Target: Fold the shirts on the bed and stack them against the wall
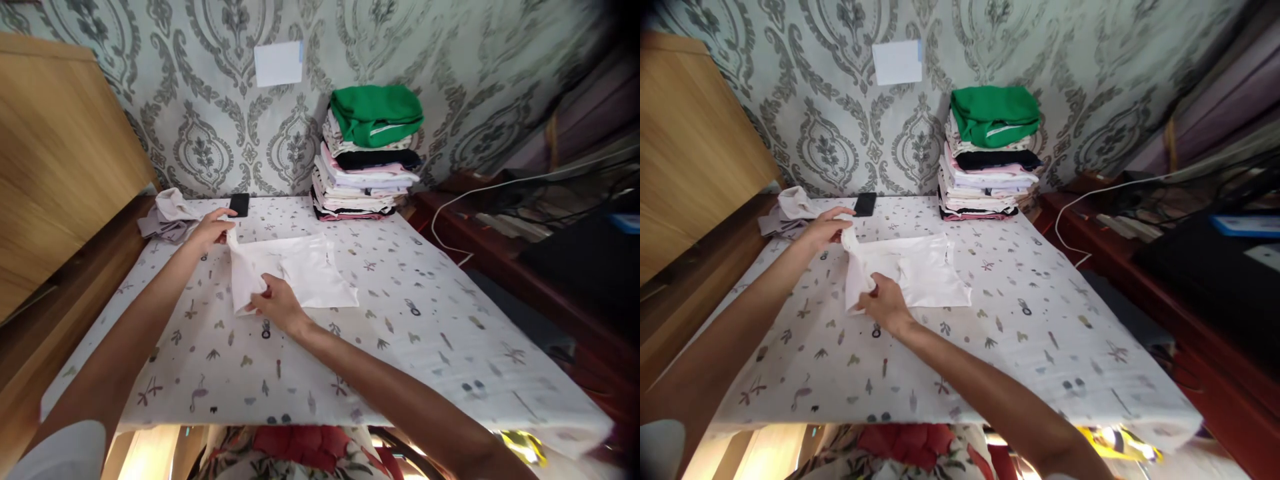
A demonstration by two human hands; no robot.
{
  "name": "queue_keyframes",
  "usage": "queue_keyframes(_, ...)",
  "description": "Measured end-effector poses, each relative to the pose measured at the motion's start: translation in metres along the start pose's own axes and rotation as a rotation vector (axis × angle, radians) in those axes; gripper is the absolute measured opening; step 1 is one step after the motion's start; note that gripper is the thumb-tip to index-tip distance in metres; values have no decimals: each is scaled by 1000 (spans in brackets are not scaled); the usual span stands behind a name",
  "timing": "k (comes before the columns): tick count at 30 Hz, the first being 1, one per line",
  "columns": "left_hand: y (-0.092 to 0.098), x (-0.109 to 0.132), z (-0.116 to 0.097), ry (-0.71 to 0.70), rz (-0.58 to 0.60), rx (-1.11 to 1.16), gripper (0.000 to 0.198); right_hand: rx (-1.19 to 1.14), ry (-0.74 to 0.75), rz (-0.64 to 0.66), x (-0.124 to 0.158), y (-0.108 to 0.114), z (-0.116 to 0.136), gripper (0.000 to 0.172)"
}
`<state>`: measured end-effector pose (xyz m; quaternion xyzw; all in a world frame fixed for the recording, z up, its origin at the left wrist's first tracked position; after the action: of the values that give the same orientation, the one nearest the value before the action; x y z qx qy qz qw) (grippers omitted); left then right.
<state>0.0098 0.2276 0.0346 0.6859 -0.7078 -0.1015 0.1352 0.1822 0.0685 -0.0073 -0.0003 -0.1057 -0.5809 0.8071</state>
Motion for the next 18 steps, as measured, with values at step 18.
queue_keyframes(18, -105, -21, 19, 88, 296, -130, 24, -407, -354, 37, 27, 37, -49, 22)
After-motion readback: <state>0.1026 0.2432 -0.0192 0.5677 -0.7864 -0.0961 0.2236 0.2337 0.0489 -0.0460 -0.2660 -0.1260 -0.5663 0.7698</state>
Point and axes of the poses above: each hand's wrist, its own x-axis away from the middle knuckle, its own y-axis out of the back of the hand, z = x × y, the point moved 9 cm from there along -x, towards the middle knuckle, and after that the axes turned 1 degree about -y, right-handed, at the moved point
